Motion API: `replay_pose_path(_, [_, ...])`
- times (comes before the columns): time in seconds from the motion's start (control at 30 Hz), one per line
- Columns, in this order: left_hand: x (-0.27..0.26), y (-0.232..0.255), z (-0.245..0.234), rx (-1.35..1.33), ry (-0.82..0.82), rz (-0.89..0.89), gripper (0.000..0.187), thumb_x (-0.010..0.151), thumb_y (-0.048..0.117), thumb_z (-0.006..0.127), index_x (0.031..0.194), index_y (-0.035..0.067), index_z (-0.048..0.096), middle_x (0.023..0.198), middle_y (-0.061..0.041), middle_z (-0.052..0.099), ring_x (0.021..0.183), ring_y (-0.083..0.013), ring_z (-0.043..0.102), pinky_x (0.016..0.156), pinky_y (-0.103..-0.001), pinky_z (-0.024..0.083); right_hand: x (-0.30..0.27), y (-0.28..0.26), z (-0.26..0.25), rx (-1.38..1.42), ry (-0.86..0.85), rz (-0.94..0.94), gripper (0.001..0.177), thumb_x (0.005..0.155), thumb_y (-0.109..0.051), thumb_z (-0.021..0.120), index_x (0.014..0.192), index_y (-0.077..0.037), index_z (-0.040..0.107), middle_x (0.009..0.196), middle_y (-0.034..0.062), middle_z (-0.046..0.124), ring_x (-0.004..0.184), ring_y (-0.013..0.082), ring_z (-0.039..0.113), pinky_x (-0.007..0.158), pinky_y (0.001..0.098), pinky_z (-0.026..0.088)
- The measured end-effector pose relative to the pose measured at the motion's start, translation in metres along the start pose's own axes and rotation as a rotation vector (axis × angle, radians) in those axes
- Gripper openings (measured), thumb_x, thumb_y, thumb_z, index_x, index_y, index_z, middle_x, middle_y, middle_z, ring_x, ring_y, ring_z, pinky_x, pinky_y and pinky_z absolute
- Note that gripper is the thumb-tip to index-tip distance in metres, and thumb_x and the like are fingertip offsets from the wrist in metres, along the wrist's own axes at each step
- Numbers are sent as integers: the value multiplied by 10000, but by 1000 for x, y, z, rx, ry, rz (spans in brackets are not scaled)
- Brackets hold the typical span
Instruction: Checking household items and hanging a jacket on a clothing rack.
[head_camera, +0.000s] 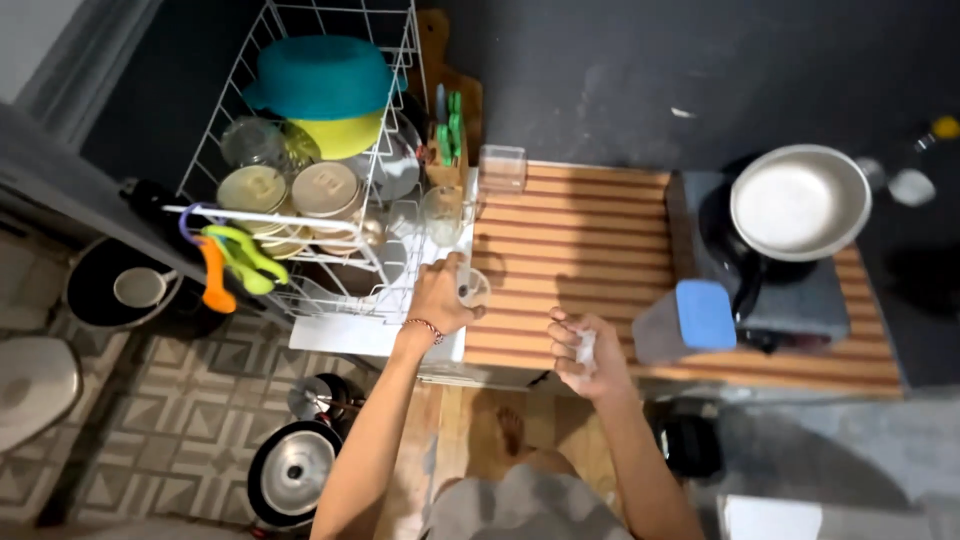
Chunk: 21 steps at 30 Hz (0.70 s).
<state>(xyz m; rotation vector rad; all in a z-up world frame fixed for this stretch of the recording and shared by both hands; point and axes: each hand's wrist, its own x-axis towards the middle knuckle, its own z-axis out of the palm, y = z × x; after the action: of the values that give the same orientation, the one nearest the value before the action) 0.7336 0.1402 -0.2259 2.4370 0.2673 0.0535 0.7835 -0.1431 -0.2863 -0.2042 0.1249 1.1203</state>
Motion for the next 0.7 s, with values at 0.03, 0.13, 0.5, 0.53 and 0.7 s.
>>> replay_pose_path(0.03, [9, -6, 11, -4, 9, -17, 868, 579, 284, 928, 1322, 79, 529, 1204, -199, 667, 1163, -421, 569, 1018, -473, 490, 5, -11, 2, -2, 3, 20, 140, 914, -129, 537, 1036, -71, 502, 676, 2, 401, 492, 102, 326, 361, 254, 300])
replay_pose_path(0.13, [25, -28, 39, 116, 7, -213, 865, 633, 311, 926, 1346, 62, 503, 1157, -215, 696, 1198, -425, 566, 1060, -467, 470, 23, -31, 10, 114, -4, 57, 179, 860, -62, 518, 1037, -56, 492, 717, 24, 411, 520, 99, 315, 383, 247, 304])
replay_pose_path(0.5, [124, 5, 80, -49, 138, -29, 918, 707, 258, 880, 1434, -12, 390, 1250, -266, 635, 1185, -441, 590, 1062, -500, 473, 44, -55, -48, 407, -2, 189, 119, 888, -21, 475, 987, 32, 436, 935, 105, 471, 727, 117, 488, 504, 162, 508])
replay_pose_path(0.53, [146, 9, 83, -52, 125, -19, 918, 707, 258, 880, 1434, -12, 390, 1250, -266, 635, 1185, -441, 590, 1062, -500, 473, 37, -53, -53, 411, 1, 173, 119, 888, -21, 475, 987, 32, 436, 935, 105, 471, 727, 117, 488, 504, 162, 508])
replay_pose_path(0.7, [235, 27, 86, -252, 198, -291, 940, 676, 144, 845, 1442, 33, 312, 1356, -246, 477, 1128, -399, 611, 969, -441, 554, 14, -37, -60, 372, -68, 24, 156, 906, -14, 507, 1046, -17, 440, 935, 86, 464, 761, 120, 500, 501, 180, 498])
